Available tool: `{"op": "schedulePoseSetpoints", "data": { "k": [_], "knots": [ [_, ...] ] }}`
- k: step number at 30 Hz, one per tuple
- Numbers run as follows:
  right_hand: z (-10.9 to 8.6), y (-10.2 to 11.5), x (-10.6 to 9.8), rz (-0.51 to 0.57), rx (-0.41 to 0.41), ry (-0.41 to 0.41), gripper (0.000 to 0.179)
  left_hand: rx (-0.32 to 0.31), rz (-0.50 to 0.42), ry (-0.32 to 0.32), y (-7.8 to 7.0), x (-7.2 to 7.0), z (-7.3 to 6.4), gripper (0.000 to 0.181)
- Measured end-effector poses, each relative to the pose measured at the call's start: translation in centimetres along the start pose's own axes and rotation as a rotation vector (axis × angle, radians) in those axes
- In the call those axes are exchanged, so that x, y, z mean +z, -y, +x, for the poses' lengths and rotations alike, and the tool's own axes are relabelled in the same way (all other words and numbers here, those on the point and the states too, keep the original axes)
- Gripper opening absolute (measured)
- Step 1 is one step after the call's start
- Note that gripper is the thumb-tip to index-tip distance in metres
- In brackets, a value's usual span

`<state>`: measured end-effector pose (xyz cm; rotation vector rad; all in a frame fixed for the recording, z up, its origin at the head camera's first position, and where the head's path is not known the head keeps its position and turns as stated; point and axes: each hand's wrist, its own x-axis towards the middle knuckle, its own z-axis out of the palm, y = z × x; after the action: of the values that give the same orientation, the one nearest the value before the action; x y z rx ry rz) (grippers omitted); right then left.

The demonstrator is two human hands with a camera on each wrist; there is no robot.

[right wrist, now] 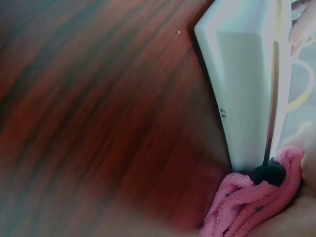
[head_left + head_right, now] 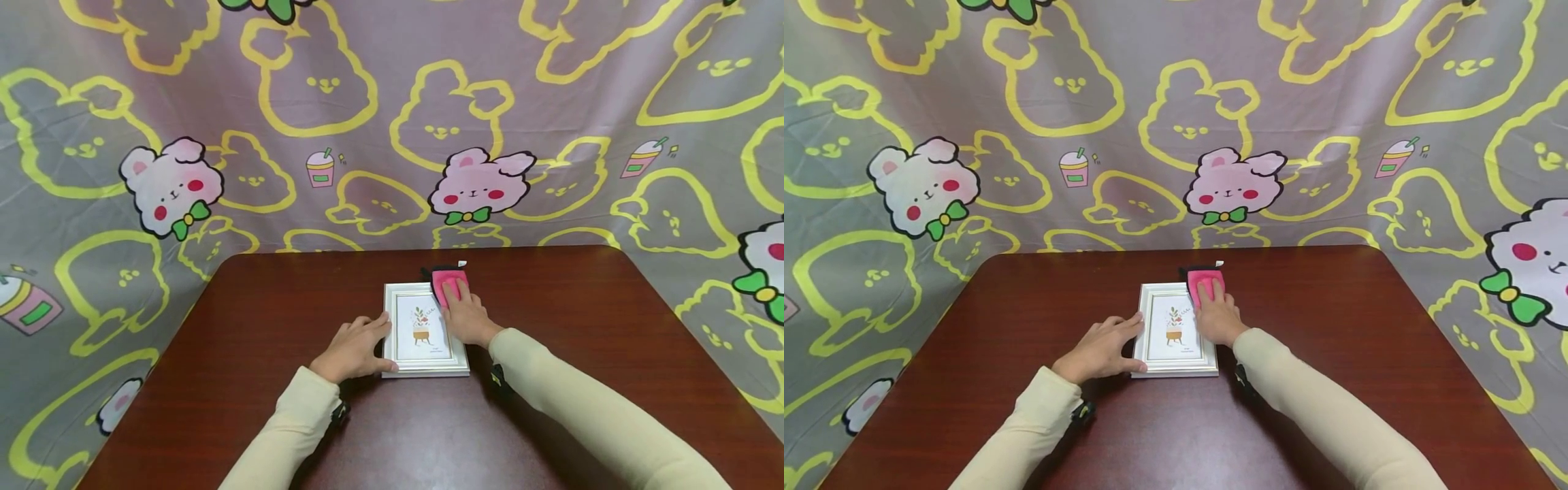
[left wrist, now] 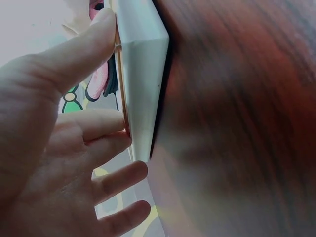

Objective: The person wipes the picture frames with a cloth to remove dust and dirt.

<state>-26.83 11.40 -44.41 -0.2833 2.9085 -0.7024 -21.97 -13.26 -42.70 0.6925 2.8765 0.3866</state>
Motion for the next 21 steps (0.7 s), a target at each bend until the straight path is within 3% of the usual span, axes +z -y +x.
{"op": "schedulePoseSetpoints", "data": {
  "k": [8, 21],
  "knots": [
    [-1.2, -0.2, 0.4, -0.045, -0.053, -0.042, 0.058, -0.004, 0.018, 0.017, -0.1, -0.2, -0.2, 0.083],
    [-5.4, -0.2, 1.4, -0.036, -0.144, -0.100, 0.059, -0.006, 0.022, 0.022, -0.2, -0.2, -0.2, 0.083]
  ]
}}
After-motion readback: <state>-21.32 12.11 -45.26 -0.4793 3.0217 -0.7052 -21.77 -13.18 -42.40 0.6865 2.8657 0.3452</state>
